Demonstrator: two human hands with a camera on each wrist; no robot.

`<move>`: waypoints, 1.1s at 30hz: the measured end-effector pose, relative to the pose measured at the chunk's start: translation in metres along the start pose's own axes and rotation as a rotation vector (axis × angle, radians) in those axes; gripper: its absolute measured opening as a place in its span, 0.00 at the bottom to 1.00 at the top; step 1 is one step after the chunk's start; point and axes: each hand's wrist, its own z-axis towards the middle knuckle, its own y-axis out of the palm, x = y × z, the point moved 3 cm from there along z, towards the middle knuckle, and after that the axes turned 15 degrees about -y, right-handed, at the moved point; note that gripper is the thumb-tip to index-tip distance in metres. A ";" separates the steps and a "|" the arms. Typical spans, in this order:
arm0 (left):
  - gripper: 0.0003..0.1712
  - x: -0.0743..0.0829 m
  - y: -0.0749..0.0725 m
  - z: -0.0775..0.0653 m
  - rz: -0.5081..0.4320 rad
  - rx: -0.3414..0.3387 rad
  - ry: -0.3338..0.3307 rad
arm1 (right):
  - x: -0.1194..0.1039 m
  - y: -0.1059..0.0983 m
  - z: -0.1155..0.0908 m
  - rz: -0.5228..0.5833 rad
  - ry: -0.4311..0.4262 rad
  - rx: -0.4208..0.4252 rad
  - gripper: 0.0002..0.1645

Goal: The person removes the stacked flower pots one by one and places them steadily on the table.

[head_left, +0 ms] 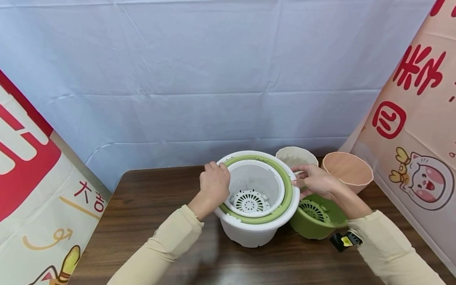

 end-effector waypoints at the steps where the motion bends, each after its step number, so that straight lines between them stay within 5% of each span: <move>1: 0.20 -0.001 0.000 0.000 -0.006 -0.007 0.002 | 0.000 0.000 0.000 0.000 0.000 0.000 0.30; 12: 0.19 -0.006 -0.004 0.001 -0.051 -0.042 0.021 | 0.000 0.000 0.000 0.001 -0.005 0.000 0.30; 19: 0.07 -0.015 -0.005 0.004 -0.157 -0.051 0.015 | 0.000 0.000 -0.001 0.006 -0.010 -0.002 0.30; 33: 0.07 -0.023 -0.004 0.006 -0.217 -0.076 0.004 | -0.002 0.001 -0.001 -0.003 -0.019 -0.008 0.31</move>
